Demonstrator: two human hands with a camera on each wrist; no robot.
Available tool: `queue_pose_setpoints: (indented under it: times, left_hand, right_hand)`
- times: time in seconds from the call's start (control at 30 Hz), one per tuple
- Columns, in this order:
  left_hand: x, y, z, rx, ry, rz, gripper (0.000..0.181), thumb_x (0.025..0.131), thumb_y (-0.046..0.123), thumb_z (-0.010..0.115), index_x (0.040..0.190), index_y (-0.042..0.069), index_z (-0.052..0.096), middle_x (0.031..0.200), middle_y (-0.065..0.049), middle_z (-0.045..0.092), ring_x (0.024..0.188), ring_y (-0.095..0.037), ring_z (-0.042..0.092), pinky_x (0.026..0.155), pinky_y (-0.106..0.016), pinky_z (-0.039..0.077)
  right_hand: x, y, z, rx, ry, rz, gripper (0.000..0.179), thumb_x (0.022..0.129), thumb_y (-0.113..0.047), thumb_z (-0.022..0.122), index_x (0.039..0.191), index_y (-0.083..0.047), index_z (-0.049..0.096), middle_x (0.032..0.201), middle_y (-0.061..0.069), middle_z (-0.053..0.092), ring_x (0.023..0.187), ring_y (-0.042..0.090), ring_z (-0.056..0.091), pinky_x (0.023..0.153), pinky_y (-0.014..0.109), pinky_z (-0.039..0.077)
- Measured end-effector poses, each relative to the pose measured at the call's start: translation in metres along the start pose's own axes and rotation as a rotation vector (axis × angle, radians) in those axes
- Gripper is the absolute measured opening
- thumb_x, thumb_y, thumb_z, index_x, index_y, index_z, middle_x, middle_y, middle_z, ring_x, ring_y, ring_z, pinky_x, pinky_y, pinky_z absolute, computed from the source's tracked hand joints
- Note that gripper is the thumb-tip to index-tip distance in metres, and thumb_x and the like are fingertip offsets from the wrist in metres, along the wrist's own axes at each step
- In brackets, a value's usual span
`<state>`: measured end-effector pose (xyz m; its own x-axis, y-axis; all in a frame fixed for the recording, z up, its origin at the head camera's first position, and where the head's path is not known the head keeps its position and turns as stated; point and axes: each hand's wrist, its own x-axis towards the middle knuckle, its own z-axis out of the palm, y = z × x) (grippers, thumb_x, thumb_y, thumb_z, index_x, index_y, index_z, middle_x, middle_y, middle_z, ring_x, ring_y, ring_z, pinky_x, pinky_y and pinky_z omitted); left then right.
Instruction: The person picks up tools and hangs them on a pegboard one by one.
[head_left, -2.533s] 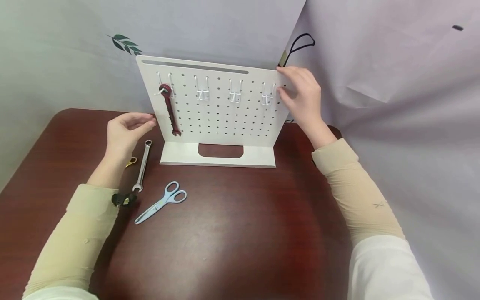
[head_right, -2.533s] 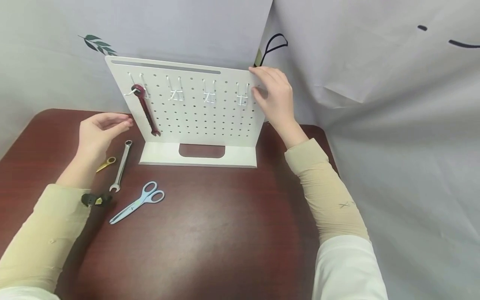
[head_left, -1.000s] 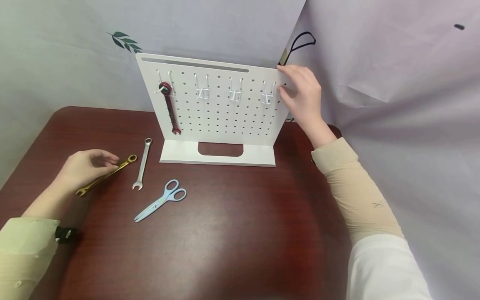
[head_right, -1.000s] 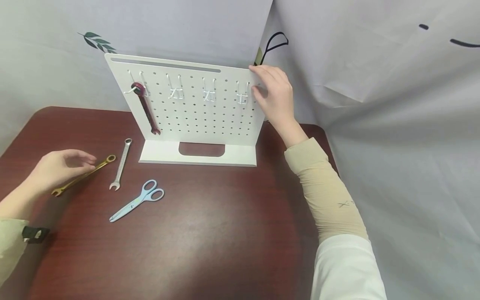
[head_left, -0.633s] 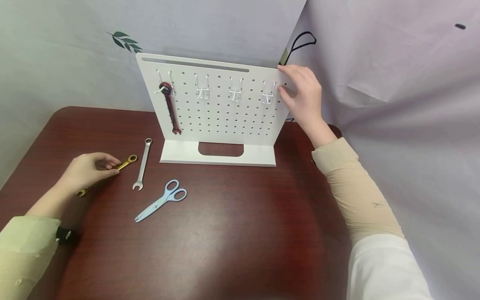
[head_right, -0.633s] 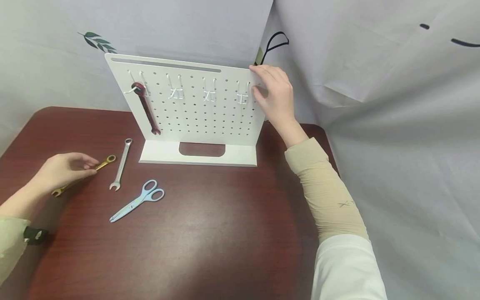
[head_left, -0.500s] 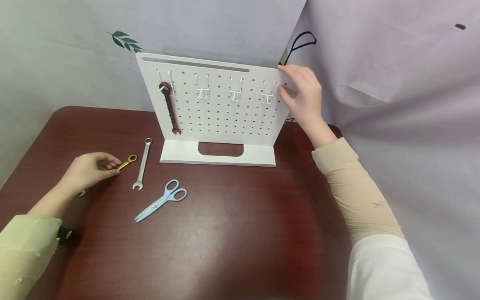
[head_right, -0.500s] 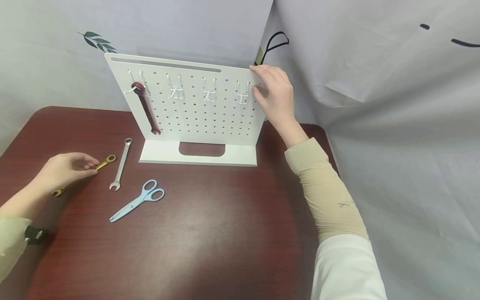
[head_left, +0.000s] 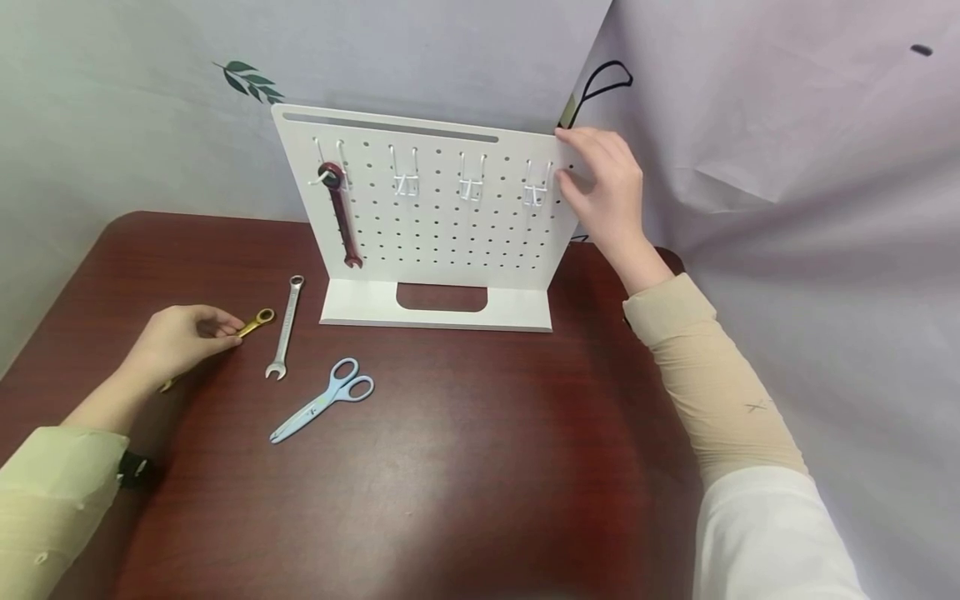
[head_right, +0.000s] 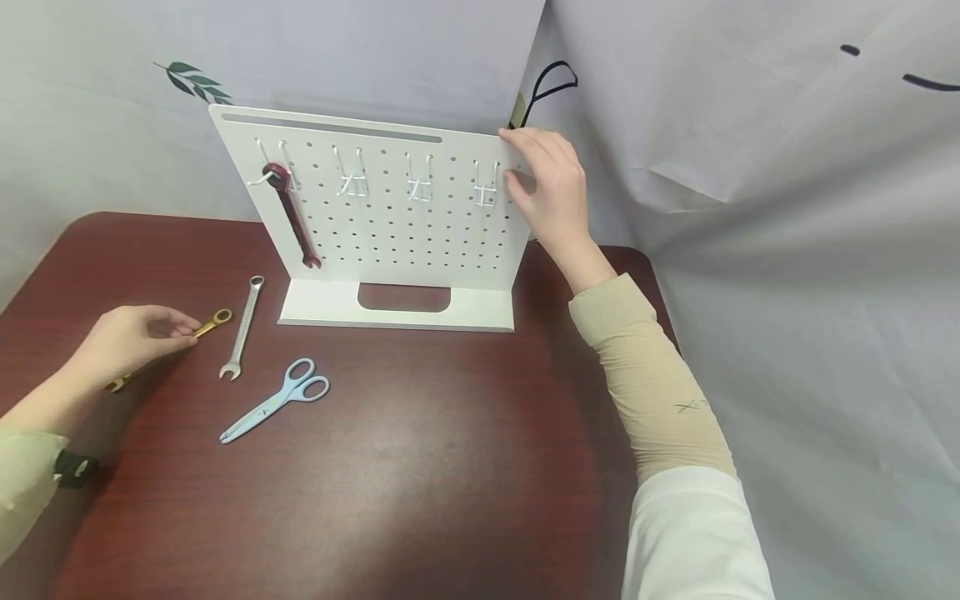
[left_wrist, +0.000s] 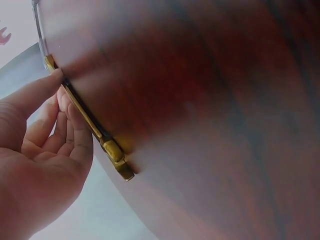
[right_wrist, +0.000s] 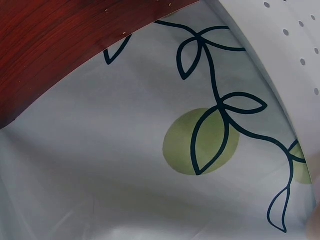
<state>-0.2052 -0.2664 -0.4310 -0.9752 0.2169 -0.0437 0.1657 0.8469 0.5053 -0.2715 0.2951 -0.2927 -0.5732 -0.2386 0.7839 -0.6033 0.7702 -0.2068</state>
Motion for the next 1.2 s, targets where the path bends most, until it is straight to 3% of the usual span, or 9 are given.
queue_pose_setpoints:
  times: [0.57,0.87,1.2]
  left_hand:
    - [0.0015,0.0007,-0.0024,-0.032,-0.037,-0.009,0.02,0.092,0.012,0.08,0.099,-0.006,0.076,0.08,-0.005,0.075,0.066,0.007,0.055,0.062,-0.016,0.042]
    - [-0.0004,0.0021,-0.0024,-0.054,-0.079,-0.047,0.021,0.094,0.017,0.08,0.101,-0.003,0.077,0.084,-0.005,0.074,0.069,0.003,0.056,0.064,-0.019,0.043]
    - [-0.0014,0.0027,-0.0022,-0.034,-0.078,-0.037,0.02,0.092,0.016,0.081,0.099,-0.003,0.078,0.081,-0.003,0.075,0.067,0.003,0.056,0.062,-0.021,0.043]
  right_hand:
    - [0.0,0.0014,0.001,-0.007,-0.002,0.003,0.037,0.098,-0.002,0.07,0.134,-0.001,0.071,0.13,0.02,0.074,0.122,0.039,0.065,0.113,0.042,0.049]
    - [-0.0002,0.0008,0.0009,-0.003,0.0,0.002,0.037,0.097,-0.002,0.07,0.134,-0.001,0.07,0.13,0.02,0.074,0.122,0.04,0.065,0.113,0.042,0.049]
    - [-0.0001,0.0,0.0004,-0.004,-0.003,-0.001,0.036,0.098,-0.002,0.07,0.134,0.0,0.071,0.129,0.021,0.074,0.121,0.04,0.065,0.112,0.043,0.049]
